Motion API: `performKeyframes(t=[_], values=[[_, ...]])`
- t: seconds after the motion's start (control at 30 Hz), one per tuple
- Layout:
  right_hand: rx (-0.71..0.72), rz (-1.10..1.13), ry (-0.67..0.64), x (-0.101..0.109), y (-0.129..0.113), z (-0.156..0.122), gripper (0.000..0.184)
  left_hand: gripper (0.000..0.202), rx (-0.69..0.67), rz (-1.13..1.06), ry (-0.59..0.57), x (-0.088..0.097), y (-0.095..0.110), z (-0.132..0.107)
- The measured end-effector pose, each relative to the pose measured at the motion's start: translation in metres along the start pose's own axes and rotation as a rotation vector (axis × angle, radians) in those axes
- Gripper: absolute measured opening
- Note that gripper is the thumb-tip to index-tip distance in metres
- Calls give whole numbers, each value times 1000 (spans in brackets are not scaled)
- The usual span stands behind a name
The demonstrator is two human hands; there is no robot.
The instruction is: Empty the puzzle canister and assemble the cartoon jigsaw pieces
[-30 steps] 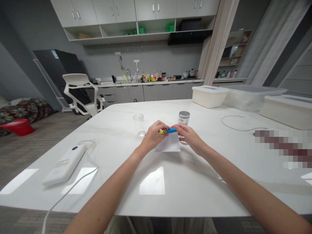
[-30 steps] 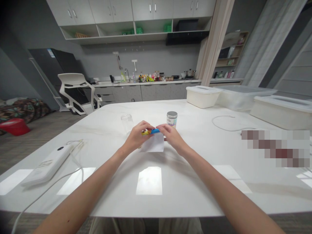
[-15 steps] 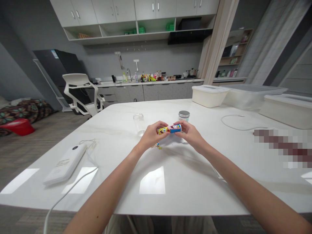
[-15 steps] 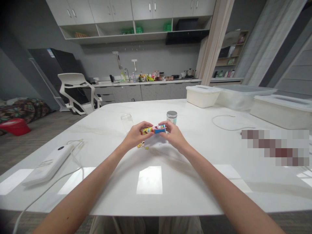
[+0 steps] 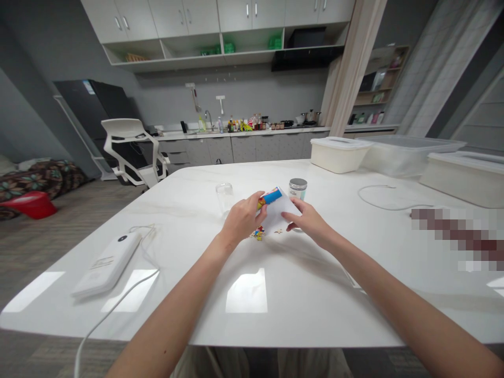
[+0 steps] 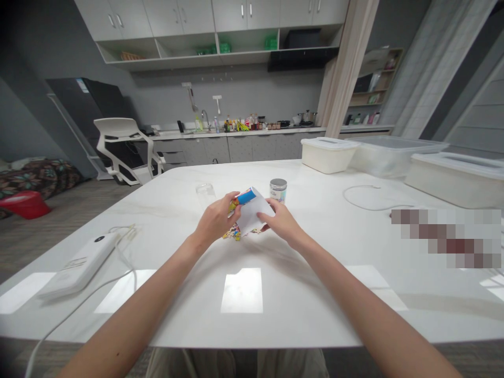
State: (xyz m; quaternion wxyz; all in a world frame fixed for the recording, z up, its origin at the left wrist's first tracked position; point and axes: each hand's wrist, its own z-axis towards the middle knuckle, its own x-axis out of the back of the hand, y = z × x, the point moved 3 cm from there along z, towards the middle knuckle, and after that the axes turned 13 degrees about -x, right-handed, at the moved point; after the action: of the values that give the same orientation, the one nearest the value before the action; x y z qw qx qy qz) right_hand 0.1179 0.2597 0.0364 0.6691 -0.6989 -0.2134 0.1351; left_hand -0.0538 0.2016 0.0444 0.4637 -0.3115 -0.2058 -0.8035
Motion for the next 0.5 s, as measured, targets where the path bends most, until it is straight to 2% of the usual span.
performKeyframes(t=[0.1,0.23,0.33,0.4,0.5], values=[[33,33,-35,-1,-2,-2,26,29,40,-65,-5,-2,1,0],[94,71,-165,-6,-8,-8,42,28,115,-154,47,-5,1,0],[119,146,-259,-9,-10,-11,54,31,101,-279,68,-8,2,-1],[136,156,-256,-9,-9,-9,59,36,100,-388,68,-10,1,-1],[168,111,-146,-6,-7,-3,54,37,123,-494,56,-14,1,-2]])
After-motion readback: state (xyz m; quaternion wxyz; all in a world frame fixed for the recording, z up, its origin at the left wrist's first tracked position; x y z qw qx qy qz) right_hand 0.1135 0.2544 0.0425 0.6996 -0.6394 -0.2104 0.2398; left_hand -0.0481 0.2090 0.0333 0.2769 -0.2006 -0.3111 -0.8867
